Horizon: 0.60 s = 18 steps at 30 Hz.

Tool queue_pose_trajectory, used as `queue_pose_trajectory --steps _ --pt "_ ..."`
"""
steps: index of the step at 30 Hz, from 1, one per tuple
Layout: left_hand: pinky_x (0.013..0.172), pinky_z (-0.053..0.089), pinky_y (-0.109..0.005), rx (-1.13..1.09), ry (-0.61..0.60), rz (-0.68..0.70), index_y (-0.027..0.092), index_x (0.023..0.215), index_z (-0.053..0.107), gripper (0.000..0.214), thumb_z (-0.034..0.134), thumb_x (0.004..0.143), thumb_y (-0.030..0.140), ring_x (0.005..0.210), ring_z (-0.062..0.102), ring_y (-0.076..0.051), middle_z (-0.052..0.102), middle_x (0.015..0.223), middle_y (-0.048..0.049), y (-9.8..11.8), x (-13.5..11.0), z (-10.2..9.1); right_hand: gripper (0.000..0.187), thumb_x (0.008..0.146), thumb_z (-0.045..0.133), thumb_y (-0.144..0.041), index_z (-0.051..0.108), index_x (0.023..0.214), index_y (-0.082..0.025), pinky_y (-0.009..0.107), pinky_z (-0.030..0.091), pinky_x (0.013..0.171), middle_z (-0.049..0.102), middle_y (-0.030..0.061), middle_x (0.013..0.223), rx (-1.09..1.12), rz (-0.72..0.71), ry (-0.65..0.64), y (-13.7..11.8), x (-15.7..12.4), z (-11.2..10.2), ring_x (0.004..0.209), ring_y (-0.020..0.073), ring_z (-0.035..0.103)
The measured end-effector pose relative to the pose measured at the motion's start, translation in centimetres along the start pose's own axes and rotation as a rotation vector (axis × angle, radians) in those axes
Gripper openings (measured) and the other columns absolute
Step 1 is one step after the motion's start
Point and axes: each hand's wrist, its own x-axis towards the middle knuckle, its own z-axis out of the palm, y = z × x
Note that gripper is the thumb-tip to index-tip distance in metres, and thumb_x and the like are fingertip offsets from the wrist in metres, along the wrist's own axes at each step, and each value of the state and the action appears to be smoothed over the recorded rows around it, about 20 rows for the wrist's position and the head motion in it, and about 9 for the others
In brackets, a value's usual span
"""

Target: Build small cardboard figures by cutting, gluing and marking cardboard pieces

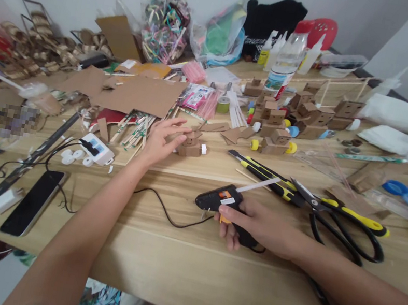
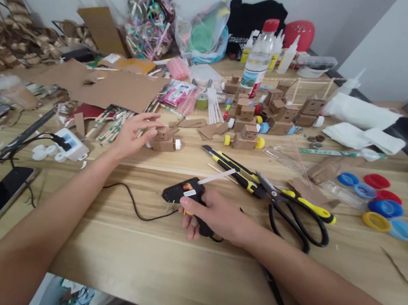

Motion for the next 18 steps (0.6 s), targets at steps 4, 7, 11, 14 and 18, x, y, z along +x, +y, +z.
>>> queue_pose_trajectory --steps 4,7,11,14,18 --pt "0.112 0.051 -0.049 0.002 0.008 0.018 0.033 0.114 0.082 0.037 0.058 0.099 0.056 0.123 0.071 -0.027 0.077 0.132 -0.0074 -0.01 -0.04 0.06 0.065 0.074 0.073 -0.083 0.059 0.077 -0.020 0.029 0.051 0.057 0.069 -0.0004 0.069 0.001 -0.009 0.014 -0.09 -0.12 -0.24 0.056 0.0127 0.064" --pt "0.110 0.052 -0.052 0.001 -0.007 0.020 0.034 0.108 0.084 0.036 0.056 0.100 0.056 0.119 0.072 -0.028 0.077 0.131 -0.0088 -0.21 -0.08 0.10 0.065 0.073 0.075 -0.082 0.061 0.075 -0.019 0.029 0.051 0.058 0.068 0.0001 0.069 -0.012 0.007 0.015 -0.12 -0.16 -0.30 0.057 0.0126 0.064" --pt "0.112 0.051 -0.051 -0.025 -0.019 0.006 0.033 0.119 0.081 0.040 0.056 0.100 0.058 0.123 0.071 -0.028 0.075 0.135 -0.0093 -0.62 -0.16 -0.11 0.067 0.072 0.073 -0.085 0.062 0.075 -0.019 0.030 0.051 0.060 0.067 0.0007 0.068 -0.032 0.019 0.019 -0.45 -0.33 -0.14 0.058 0.0131 0.062" --pt "0.115 0.049 -0.049 -0.050 -0.010 0.025 0.031 0.133 0.074 0.049 0.060 0.097 0.062 0.130 0.067 -0.029 0.073 0.138 -0.0100 -0.81 -0.42 -0.41 0.067 0.071 0.073 -0.086 0.062 0.076 -0.020 0.031 0.051 0.061 0.067 0.0002 0.068 -0.050 0.006 0.024 -0.76 -0.49 -0.01 0.059 0.0134 0.061" --pt "0.116 0.047 -0.049 0.033 -0.117 0.037 0.033 0.130 0.076 0.044 0.064 0.096 0.059 0.133 0.065 -0.029 0.068 0.146 -0.0084 -0.61 -0.81 -0.62 0.068 0.070 0.071 -0.088 0.062 0.074 -0.021 0.031 0.050 0.060 0.067 0.0000 0.066 -0.073 0.008 0.016 -0.87 -0.53 0.02 0.058 0.0142 0.062"
